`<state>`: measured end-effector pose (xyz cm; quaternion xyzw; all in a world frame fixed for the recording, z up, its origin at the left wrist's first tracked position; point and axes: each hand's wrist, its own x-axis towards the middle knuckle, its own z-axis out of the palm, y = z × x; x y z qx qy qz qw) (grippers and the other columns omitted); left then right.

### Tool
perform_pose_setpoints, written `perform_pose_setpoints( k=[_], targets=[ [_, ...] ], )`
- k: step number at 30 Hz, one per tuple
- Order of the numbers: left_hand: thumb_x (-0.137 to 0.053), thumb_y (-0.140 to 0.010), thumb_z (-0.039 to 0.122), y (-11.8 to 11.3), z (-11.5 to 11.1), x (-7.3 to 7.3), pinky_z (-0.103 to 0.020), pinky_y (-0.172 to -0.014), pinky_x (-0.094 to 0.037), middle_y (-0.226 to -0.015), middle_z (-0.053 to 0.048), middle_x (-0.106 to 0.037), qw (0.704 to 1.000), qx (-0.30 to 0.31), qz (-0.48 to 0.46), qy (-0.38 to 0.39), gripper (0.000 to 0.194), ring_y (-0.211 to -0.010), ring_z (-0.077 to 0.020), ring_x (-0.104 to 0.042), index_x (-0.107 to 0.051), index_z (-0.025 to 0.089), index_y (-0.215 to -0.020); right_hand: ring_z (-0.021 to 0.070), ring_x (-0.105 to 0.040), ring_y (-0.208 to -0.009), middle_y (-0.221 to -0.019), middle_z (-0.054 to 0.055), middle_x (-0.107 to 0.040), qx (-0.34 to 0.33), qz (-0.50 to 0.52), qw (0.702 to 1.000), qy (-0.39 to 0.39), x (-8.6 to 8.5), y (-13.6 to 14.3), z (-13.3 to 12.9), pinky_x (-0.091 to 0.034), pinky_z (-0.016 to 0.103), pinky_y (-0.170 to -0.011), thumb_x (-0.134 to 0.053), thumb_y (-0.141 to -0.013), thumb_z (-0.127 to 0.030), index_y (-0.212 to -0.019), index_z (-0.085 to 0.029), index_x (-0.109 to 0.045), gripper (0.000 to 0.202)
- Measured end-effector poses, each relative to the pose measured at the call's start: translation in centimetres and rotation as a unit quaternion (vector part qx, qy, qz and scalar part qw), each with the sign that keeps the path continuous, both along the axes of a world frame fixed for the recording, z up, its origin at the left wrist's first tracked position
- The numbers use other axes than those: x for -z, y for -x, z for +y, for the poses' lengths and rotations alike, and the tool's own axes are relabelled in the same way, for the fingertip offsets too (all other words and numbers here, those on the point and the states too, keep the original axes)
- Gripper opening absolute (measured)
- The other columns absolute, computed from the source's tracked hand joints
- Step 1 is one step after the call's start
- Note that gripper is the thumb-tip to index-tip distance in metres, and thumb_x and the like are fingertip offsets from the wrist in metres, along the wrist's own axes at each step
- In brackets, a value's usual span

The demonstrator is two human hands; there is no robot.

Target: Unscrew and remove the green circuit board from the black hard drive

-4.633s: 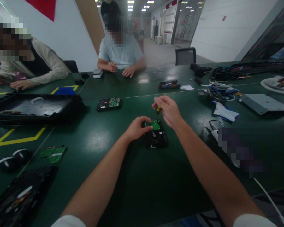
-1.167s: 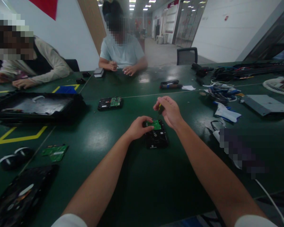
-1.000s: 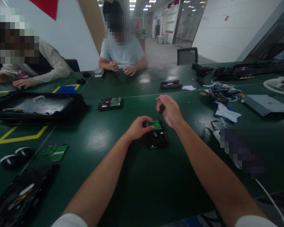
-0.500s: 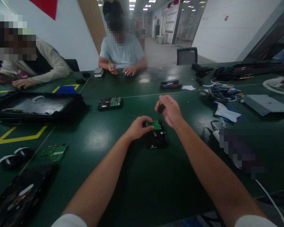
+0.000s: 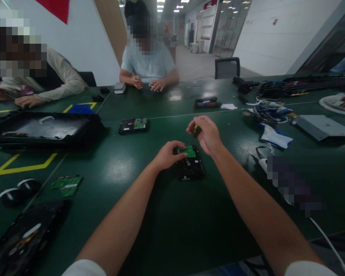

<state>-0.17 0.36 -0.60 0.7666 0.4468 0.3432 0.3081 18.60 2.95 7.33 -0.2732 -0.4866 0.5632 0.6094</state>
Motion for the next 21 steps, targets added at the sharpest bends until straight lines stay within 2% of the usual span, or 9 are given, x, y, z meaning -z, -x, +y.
perform_pose_setpoints(
  k=[5, 9, 14, 16, 18, 21],
  targets=[
    [-0.08, -0.085, 0.033, 0.03, 0.04, 0.13, -0.042, -0.096, -0.051, -0.129, -0.005, -0.071, 1.0, 0.001, -0.003, -0.006, 0.027, -0.115, -0.0254, -0.065, -0.072, 0.025, -0.109, 0.0091, -0.052, -0.061, -0.071, -0.005, -0.057, 0.02, -0.029, 0.999, -0.007, -0.11, -0.16, 0.12, -0.042, 0.025, -0.057, -0.077, -0.086, -0.055, -0.09, -0.026, -0.07, 0.031],
    [-0.079, -0.086, 0.034, 0.05, 0.09, 0.18, -0.041, -0.094, -0.052, -0.129, -0.005, -0.071, 1.0, 0.004, -0.003, -0.009, 0.027, -0.114, -0.025, -0.066, -0.071, 0.026, -0.11, 0.011, -0.055, -0.065, -0.075, -0.001, -0.059, 0.005, -0.021, 1.0, -0.006, 0.1, -0.45, 0.5, -0.045, 0.027, -0.061, -0.064, -0.092, -0.059, -0.083, -0.024, -0.073, 0.038],
    [-0.079, -0.086, 0.034, 0.0, 0.08, 0.08, -0.041, -0.093, -0.052, -0.129, -0.006, -0.072, 1.0, 0.002, -0.002, -0.001, 0.028, -0.112, -0.0251, -0.066, -0.071, 0.025, -0.111, 0.0119, -0.061, -0.073, -0.077, -0.001, -0.067, 0.01, -0.04, 0.999, -0.01, 0.1, -0.3, 0.24, -0.049, 0.027, -0.073, -0.078, -0.085, -0.046, -0.079, -0.023, -0.069, 0.025],
    [-0.079, -0.086, 0.035, -0.02, 0.08, 0.1, -0.042, -0.095, -0.052, -0.129, -0.006, -0.072, 1.0, 0.0, -0.004, 0.001, 0.028, -0.112, -0.0253, -0.066, -0.071, 0.024, -0.11, 0.0124, -0.064, -0.073, -0.077, -0.002, -0.068, 0.004, -0.029, 1.0, 0.005, -0.01, -0.09, -0.04, -0.05, 0.028, -0.074, -0.082, -0.081, -0.045, -0.079, -0.024, -0.064, 0.028],
    [-0.079, -0.086, 0.035, -0.02, 0.1, 0.15, -0.043, -0.095, -0.052, -0.128, -0.006, -0.072, 1.0, 0.001, -0.006, -0.003, 0.027, -0.111, -0.0252, -0.066, -0.071, 0.024, -0.11, 0.0129, -0.064, -0.071, -0.076, -0.003, -0.068, -0.007, -0.021, 1.0, 0.016, -0.13, 0.08, -0.26, -0.051, 0.028, -0.07, -0.082, -0.081, -0.048, -0.079, -0.025, -0.061, 0.032],
    [-0.08, -0.085, 0.034, -0.01, 0.13, 0.24, -0.042, -0.095, -0.052, -0.127, -0.005, -0.072, 1.0, 0.004, -0.007, -0.008, 0.025, -0.111, -0.025, -0.066, -0.071, 0.025, -0.107, 0.0116, -0.058, -0.062, -0.07, -0.004, -0.062, -0.016, -0.033, 0.999, 0.001, -0.26, 0.1, -0.3, -0.046, 0.027, -0.06, -0.078, -0.084, -0.054, -0.079, -0.025, -0.063, 0.034]
  ],
)
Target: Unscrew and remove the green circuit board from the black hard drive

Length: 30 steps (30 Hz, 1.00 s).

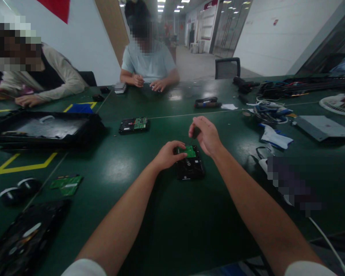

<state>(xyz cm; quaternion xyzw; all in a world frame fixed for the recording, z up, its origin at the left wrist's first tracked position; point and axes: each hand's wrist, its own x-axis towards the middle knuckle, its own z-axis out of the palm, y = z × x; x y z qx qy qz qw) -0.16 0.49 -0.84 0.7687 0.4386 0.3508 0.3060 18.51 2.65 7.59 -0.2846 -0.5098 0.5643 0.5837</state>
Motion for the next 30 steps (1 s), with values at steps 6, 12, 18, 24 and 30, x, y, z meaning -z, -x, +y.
perform_pose_setpoints(
  k=[6, 12, 18, 24, 30],
  targets=[
    [-0.08, -0.084, 0.033, 0.0, -0.2, -0.3, -0.042, -0.094, -0.051, -0.13, -0.005, -0.071, 1.0, -0.004, 0.0, 0.001, 0.021, -0.108, -0.0245, -0.065, -0.07, 0.024, -0.1, 0.0119, -0.056, -0.064, -0.071, 0.0, -0.061, 0.002, 0.01, 1.0, -0.007, 0.2, -0.3, 0.5, -0.045, 0.027, -0.06, -0.063, -0.093, -0.061, -0.076, -0.022, -0.071, 0.043],
    [-0.078, -0.086, 0.033, -0.1, -0.4, -0.8, -0.044, -0.096, -0.051, -0.13, -0.005, -0.071, 1.0, 0.002, 0.014, 0.0, 0.014, -0.107, -0.0247, -0.065, -0.069, 0.022, -0.087, 0.0125, -0.062, -0.071, -0.074, -0.002, -0.066, 0.036, 0.005, 0.999, -0.004, 0.4, -0.2, 0.5, -0.05, 0.028, -0.071, -0.08, -0.084, -0.049, -0.077, -0.024, -0.066, 0.029],
    [-0.078, -0.086, 0.032, -0.1, -0.5, -1.0, -0.045, -0.098, -0.05, -0.13, -0.007, -0.071, 1.0, -0.002, 0.014, 0.005, 0.014, -0.109, -0.0254, -0.065, -0.069, 0.022, -0.083, 0.0118, -0.056, -0.063, -0.071, -0.003, -0.06, 0.012, -0.01, 1.0, 0.003, 0.1, -0.2, 0.2, -0.046, 0.028, -0.061, -0.073, -0.085, -0.059, -0.075, -0.025, -0.065, 0.037],
    [-0.078, -0.086, 0.031, -0.1, -0.6, -1.1, -0.043, -0.097, -0.051, -0.13, -0.005, -0.071, 1.0, -0.001, 0.017, -0.001, 0.013, -0.106, -0.024, -0.066, -0.069, 0.022, -0.084, 0.0123, -0.056, -0.066, -0.075, -0.001, -0.06, 0.018, -0.013, 1.0, -0.005, 0.1, -0.5, 0.6, -0.046, 0.028, -0.062, -0.066, -0.088, -0.064, -0.079, -0.024, -0.071, 0.041],
    [-0.077, -0.087, 0.032, -0.2, -0.5, -1.1, -0.044, -0.098, -0.051, -0.129, -0.005, -0.071, 1.0, 0.005, 0.013, -0.003, 0.013, -0.107, -0.0241, -0.067, -0.071, 0.022, -0.082, 0.0127, -0.062, -0.071, -0.075, -0.002, -0.066, 0.026, -0.007, 1.0, -0.005, 0.1, -0.3, 0.3, -0.05, 0.028, -0.072, -0.08, -0.082, -0.047, -0.078, -0.024, -0.065, 0.028]
  ],
)
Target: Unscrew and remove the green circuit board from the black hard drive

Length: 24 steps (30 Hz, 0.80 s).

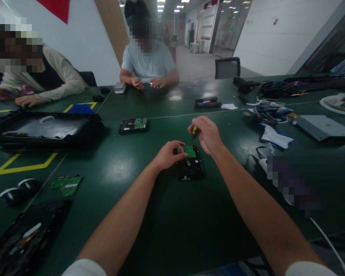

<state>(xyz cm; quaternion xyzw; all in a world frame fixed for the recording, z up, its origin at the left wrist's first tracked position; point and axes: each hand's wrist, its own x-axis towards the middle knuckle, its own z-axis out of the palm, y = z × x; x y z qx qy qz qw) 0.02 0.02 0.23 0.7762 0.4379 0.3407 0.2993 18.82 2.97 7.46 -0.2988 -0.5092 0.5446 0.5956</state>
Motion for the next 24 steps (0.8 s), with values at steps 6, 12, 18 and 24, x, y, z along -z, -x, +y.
perform_pose_setpoints(
  k=[6, 12, 18, 24],
  targets=[
    [-0.078, -0.087, 0.033, 0.05, -0.07, -0.02, -0.046, -0.101, -0.05, -0.131, -0.006, -0.07, 1.0, -0.003, 0.002, 0.008, 0.013, -0.11, -0.0256, -0.066, -0.071, 0.022, -0.083, 0.0125, -0.056, -0.063, -0.069, -0.002, -0.059, -0.035, 0.007, 0.999, 0.007, -0.14, 0.12, -0.18, -0.047, 0.028, -0.061, -0.07, -0.088, -0.058, -0.079, -0.024, -0.067, 0.035],
    [-0.078, -0.087, 0.033, 0.05, -0.1, -0.08, -0.048, -0.103, -0.048, -0.131, -0.006, -0.071, 1.0, -0.005, 0.004, 0.004, 0.013, -0.112, -0.0264, -0.065, -0.071, 0.022, -0.084, 0.0131, -0.057, -0.067, -0.074, -0.001, -0.061, -0.027, 0.01, 1.0, -0.001, 0.08, -0.06, 0.13, -0.047, 0.029, -0.064, -0.066, -0.089, -0.058, -0.077, -0.024, -0.069, 0.036],
    [-0.078, -0.087, 0.033, 0.02, 0.03, -0.04, -0.047, -0.101, -0.05, -0.131, -0.006, -0.071, 1.0, -0.004, 0.002, 0.011, 0.013, -0.109, -0.0259, -0.066, -0.071, 0.022, -0.083, 0.0137, -0.063, -0.072, -0.076, -0.002, -0.067, -0.016, -0.006, 1.0, -0.003, 0.06, 0.18, -0.19, -0.051, 0.029, -0.072, -0.079, -0.082, -0.052, -0.078, -0.025, -0.064, 0.031],
    [-0.078, -0.087, 0.032, -0.01, -0.06, -0.01, -0.047, -0.102, -0.049, -0.131, -0.005, -0.071, 1.0, 0.0, -0.002, 0.009, 0.013, -0.11, -0.0255, -0.066, -0.071, 0.022, -0.083, 0.0122, -0.059, -0.066, -0.074, -0.002, -0.063, -0.041, -0.021, 0.999, -0.008, -0.12, 0.01, -0.2, -0.05, 0.028, -0.065, -0.074, -0.086, -0.061, -0.08, -0.024, -0.071, 0.037]
  ],
)
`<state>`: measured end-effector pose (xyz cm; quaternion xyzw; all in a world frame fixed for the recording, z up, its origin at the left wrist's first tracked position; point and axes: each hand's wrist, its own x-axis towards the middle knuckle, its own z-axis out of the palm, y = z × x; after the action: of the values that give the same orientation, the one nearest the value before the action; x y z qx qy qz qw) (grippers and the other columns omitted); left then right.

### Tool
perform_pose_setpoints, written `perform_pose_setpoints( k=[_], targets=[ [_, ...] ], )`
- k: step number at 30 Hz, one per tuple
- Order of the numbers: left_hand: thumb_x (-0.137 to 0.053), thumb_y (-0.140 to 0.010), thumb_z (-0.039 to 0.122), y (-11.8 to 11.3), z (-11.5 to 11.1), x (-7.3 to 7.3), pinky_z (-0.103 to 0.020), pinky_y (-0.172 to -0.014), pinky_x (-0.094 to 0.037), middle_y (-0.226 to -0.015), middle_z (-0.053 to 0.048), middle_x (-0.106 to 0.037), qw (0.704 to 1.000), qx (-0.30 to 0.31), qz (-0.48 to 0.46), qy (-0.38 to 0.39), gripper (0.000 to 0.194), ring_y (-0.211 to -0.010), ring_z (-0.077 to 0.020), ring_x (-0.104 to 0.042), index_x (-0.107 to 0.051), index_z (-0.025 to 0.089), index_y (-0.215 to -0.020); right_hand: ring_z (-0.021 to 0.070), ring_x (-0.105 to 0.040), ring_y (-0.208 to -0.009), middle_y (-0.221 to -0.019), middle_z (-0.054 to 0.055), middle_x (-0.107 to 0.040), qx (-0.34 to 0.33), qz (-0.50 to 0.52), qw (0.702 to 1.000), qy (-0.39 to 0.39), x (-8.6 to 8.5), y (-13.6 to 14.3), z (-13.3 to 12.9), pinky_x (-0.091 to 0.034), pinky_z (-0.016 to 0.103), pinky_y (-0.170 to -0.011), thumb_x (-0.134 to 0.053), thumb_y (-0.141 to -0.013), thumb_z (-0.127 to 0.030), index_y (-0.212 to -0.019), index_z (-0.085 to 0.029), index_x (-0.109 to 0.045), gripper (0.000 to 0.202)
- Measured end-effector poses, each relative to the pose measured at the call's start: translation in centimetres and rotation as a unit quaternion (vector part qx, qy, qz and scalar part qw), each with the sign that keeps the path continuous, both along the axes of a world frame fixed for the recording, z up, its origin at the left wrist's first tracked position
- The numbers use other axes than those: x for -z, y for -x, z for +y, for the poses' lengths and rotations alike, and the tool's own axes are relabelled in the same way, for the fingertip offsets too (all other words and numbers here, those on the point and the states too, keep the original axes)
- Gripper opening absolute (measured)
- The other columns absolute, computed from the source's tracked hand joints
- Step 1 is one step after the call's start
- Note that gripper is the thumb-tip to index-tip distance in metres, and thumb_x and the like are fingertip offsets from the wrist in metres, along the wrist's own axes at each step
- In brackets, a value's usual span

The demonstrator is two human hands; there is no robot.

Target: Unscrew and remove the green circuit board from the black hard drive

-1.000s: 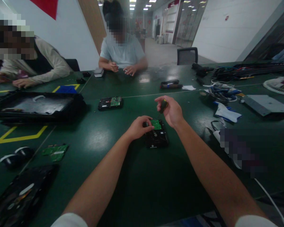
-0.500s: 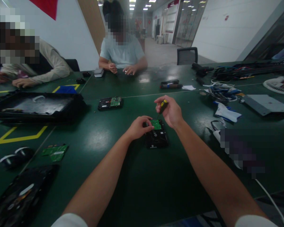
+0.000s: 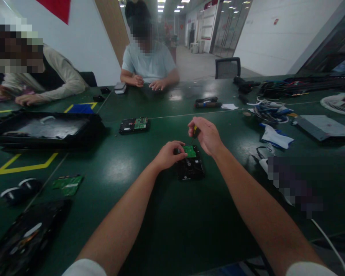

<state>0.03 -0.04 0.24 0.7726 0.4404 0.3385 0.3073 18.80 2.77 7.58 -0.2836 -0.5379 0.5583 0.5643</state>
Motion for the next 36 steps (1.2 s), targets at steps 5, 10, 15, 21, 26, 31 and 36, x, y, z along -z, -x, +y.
perform_pose_setpoints(
  k=[5, 10, 15, 21, 26, 31, 36],
  targets=[
    [-0.077, -0.087, 0.033, -0.05, -0.04, -0.11, -0.047, -0.102, -0.049, -0.131, -0.006, -0.071, 1.0, -0.007, 0.007, 0.004, 0.013, -0.11, -0.0255, -0.066, -0.071, 0.022, -0.083, 0.0104, -0.057, -0.067, -0.076, -0.003, -0.061, 0.004, -0.008, 1.0, -0.002, -0.01, -0.23, 0.1, -0.049, 0.025, -0.065, -0.078, -0.084, -0.059, -0.089, -0.026, -0.075, 0.034],
    [-0.078, -0.087, 0.033, 0.03, 0.02, 0.0, -0.047, -0.102, -0.049, -0.13, -0.005, -0.071, 1.0, -0.003, 0.001, -0.005, 0.013, -0.109, -0.0256, -0.066, -0.071, 0.023, -0.083, 0.0117, -0.059, -0.071, -0.079, -0.001, -0.063, 0.002, 0.001, 1.0, 0.001, -0.12, -0.22, -0.06, -0.05, 0.026, -0.066, -0.076, -0.085, -0.062, -0.088, -0.026, -0.075, 0.036],
    [-0.077, -0.087, 0.032, 0.07, -0.04, -0.06, -0.047, -0.101, -0.049, -0.13, -0.005, -0.071, 1.0, -0.002, 0.003, -0.005, 0.013, -0.109, -0.0251, -0.066, -0.07, 0.022, -0.083, 0.0109, -0.052, -0.063, -0.072, -0.002, -0.056, 0.021, 0.008, 1.0, -0.001, -0.2, -0.11, 0.09, -0.044, 0.026, -0.058, -0.068, -0.088, -0.069, -0.081, -0.025, -0.074, 0.045],
    [-0.078, -0.087, 0.032, 0.14, 0.05, 0.06, -0.045, -0.099, -0.05, -0.131, -0.005, -0.071, 1.0, -0.002, 0.009, -0.008, 0.012, -0.11, -0.0253, -0.066, -0.07, 0.023, -0.084, 0.0115, -0.058, -0.069, -0.077, -0.001, -0.062, 0.022, 0.027, 0.999, 0.002, 0.19, -0.22, 0.44, -0.047, 0.027, -0.064, -0.072, -0.089, -0.058, -0.083, -0.024, -0.073, 0.034],
    [-0.078, -0.087, 0.032, 0.18, 0.1, 0.14, -0.046, -0.1, -0.049, -0.131, -0.005, -0.071, 1.0, -0.005, 0.008, -0.01, 0.012, -0.112, -0.0259, -0.065, -0.071, 0.023, -0.084, 0.0125, -0.062, -0.069, -0.072, -0.004, -0.065, 0.033, 0.03, 0.999, 0.009, 0.27, 0.03, 0.11, -0.049, 0.028, -0.069, -0.082, -0.082, -0.044, -0.078, -0.025, -0.061, 0.028],
    [-0.078, -0.087, 0.031, 0.07, -0.01, -0.03, -0.046, -0.102, -0.049, -0.131, -0.006, -0.071, 1.0, 0.0, 0.001, 0.002, 0.012, -0.111, -0.0251, -0.066, -0.07, 0.022, -0.083, 0.0114, -0.055, -0.061, -0.069, -0.003, -0.06, 0.011, 0.027, 1.0, 0.008, -0.05, 0.04, 0.03, -0.045, 0.027, -0.058, -0.074, -0.086, -0.053, -0.076, -0.024, -0.063, 0.033],
    [-0.078, -0.087, 0.032, 0.09, -0.07, -0.12, -0.045, -0.102, -0.048, -0.13, -0.005, -0.071, 1.0, -0.001, 0.002, -0.004, 0.012, -0.111, -0.0247, -0.065, -0.071, 0.022, -0.084, 0.012, -0.054, -0.063, -0.069, -0.002, -0.056, 0.008, 0.037, 0.999, 0.002, 0.2, -0.19, 0.43, -0.045, 0.027, -0.059, -0.063, -0.091, -0.064, -0.075, -0.023, -0.068, 0.044]
  ],
)
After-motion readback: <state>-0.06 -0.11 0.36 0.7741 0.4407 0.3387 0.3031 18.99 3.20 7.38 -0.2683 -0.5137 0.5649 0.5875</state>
